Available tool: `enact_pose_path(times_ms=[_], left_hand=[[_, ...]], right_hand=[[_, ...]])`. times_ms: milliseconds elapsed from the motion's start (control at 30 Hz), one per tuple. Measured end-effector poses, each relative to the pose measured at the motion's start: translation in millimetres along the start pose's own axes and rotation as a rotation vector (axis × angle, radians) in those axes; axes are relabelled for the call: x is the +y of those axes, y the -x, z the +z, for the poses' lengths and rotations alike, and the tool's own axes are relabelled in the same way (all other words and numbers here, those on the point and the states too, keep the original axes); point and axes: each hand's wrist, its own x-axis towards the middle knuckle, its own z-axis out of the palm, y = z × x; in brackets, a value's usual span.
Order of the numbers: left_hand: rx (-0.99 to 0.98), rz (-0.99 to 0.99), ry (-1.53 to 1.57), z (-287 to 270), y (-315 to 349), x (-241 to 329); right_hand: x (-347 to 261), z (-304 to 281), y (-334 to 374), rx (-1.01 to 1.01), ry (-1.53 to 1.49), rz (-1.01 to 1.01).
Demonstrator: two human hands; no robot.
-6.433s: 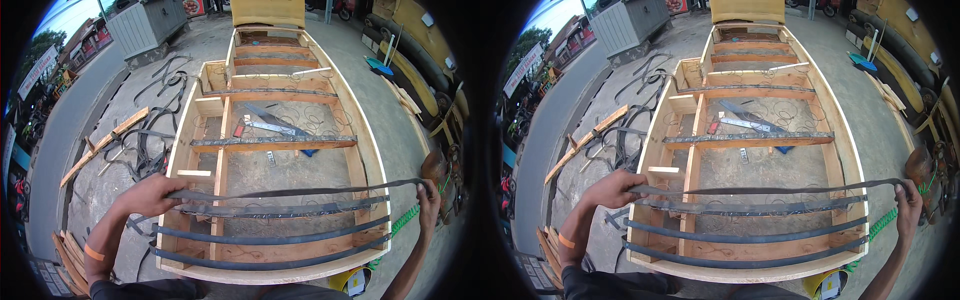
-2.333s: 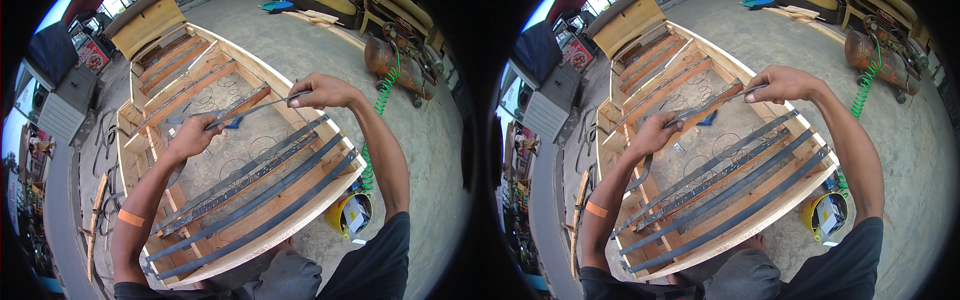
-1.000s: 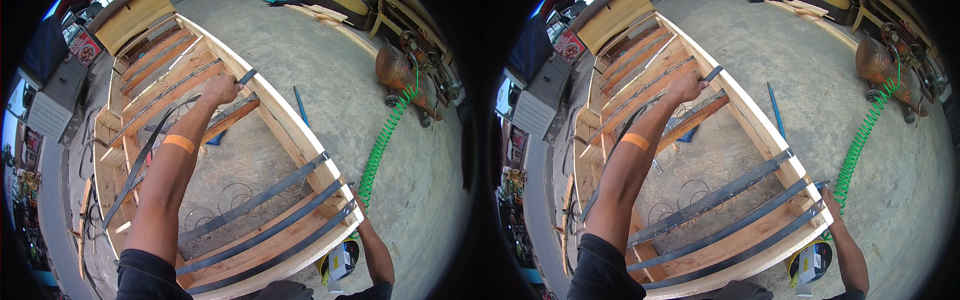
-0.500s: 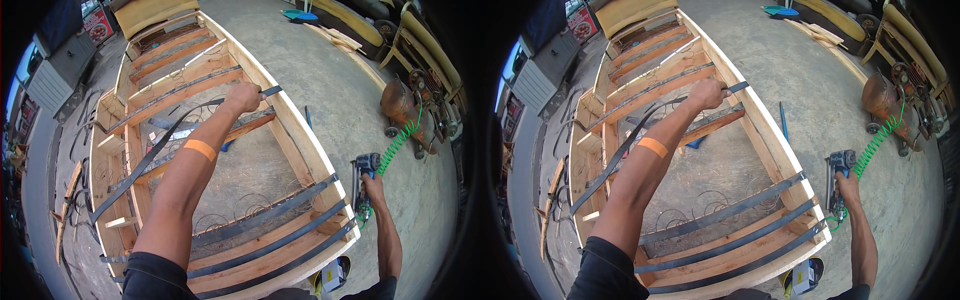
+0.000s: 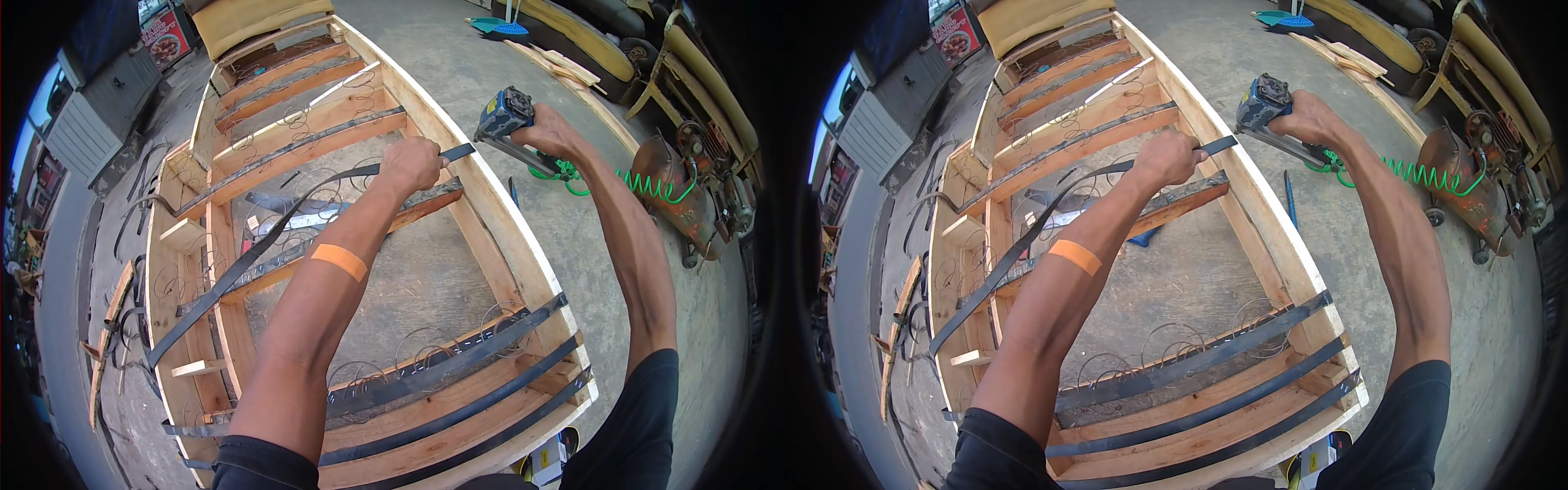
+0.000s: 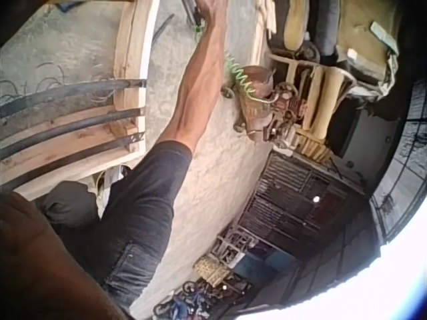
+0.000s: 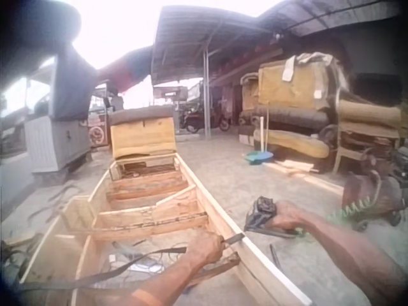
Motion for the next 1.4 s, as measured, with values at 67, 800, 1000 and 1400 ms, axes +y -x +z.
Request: enact_pose_path(times_ms=[67, 800, 1000, 1400], left_hand=[[-0.010, -0.011, -0.012, -4, 5, -3], [-0.034, -0.006, -0.023, -2, -1, -1], [0.014, 0.007, -0.014, -3, 5, -7], [0.006, -0.013, -0.025, -5, 5, -3]], right_hand=[[-10, 9, -5, -0.027, -0.015, 0.016], [-18, 6, -37, -0.161, 0.132, -0.019], [-44, 1, -31, -0.190, 0.209, 0.034], [-41, 0, -18, -0.211, 0.097, 0.061]])
